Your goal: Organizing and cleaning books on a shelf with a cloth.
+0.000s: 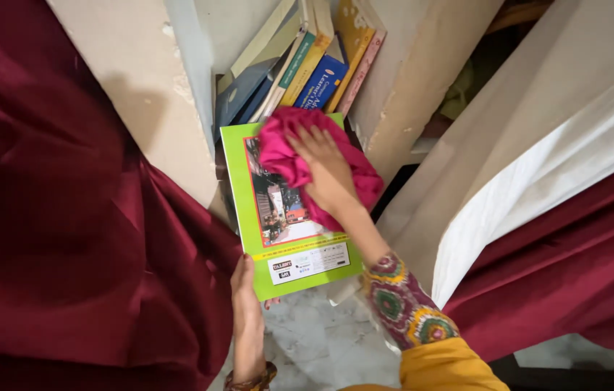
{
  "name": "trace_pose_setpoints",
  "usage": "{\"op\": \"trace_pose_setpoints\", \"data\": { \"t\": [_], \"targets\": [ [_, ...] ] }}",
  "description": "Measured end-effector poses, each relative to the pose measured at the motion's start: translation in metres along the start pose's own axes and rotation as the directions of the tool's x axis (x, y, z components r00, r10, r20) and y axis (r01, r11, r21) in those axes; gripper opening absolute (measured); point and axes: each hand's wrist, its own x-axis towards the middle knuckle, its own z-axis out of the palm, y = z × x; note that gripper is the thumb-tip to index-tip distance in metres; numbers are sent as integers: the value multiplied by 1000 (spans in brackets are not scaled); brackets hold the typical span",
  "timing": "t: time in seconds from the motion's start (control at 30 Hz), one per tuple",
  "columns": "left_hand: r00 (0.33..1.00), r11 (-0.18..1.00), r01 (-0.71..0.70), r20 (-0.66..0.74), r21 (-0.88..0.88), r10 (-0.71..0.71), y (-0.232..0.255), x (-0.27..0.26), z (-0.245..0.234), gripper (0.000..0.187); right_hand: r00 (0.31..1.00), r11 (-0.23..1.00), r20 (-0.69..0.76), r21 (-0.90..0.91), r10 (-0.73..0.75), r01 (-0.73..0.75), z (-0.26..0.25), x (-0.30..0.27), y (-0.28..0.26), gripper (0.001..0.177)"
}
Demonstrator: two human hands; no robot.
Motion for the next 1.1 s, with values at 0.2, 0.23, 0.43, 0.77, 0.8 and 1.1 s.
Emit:
{"op": "trace_pose_setpoints", "data": {
  "t": [0.2, 0.23, 0.43, 0.77, 0.8, 1.1],
  "targets": [
    [998, 999, 41, -38, 0, -41, 7, -5, 4, 41, 975, 966, -60, 134, -215, 222, 24, 13, -40, 72],
    [998, 999, 40, -39, -1, -40, 0, -3, 1, 41, 974, 965, -59, 135, -217, 223, 31, 7, -51, 72],
    [982, 992, 81, -162, -100, -96, -25, 8, -6, 39, 953, 915, 46, 295, -299, 273, 51, -43, -106, 74],
    [984, 991, 4, -177, -136, -28, -51, 10, -19, 33, 980, 860, 121, 504, -159, 77, 20, -133, -93, 63],
    [990, 988, 0, -141, -152, -22, -36, 4, -11, 34, 979, 876, 124, 475, -159, 81, 17, -140, -87, 62],
    [996, 998, -49, -75, -31, 46, -6, -9, -2, 44, 996, 978, 76, 204, -55, 39, -2, -107, -9, 85]
  ]
}}
